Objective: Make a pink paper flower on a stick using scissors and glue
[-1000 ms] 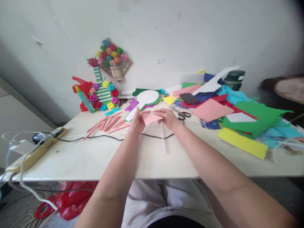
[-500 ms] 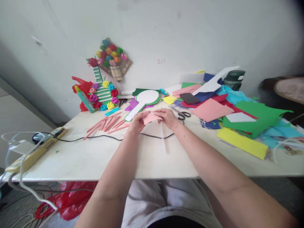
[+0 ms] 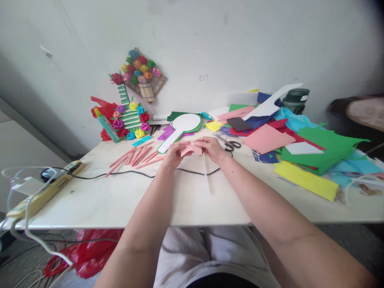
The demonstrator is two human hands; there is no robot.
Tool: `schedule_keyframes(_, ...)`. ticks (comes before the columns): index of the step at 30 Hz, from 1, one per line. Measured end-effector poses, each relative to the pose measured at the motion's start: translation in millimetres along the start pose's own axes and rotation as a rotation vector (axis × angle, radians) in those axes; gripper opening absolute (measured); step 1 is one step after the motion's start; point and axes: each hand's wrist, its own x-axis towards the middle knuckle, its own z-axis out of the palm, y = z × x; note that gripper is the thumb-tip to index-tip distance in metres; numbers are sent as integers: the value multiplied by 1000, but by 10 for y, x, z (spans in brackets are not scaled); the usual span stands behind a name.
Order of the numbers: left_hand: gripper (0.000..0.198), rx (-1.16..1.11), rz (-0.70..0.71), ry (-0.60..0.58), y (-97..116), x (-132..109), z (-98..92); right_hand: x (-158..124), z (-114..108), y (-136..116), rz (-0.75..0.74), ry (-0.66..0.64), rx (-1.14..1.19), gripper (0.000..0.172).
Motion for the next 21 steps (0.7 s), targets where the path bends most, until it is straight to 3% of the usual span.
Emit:
schedule_keyframes(6, 15, 8, 22, -22, -11, 0, -3, -1, 19, -12, -37, 15, -10, 35)
schedule_keyframes(21, 16, 34, -4, 26, 25, -28, 38, 32, -43, 7, -92, -20, -172, 27)
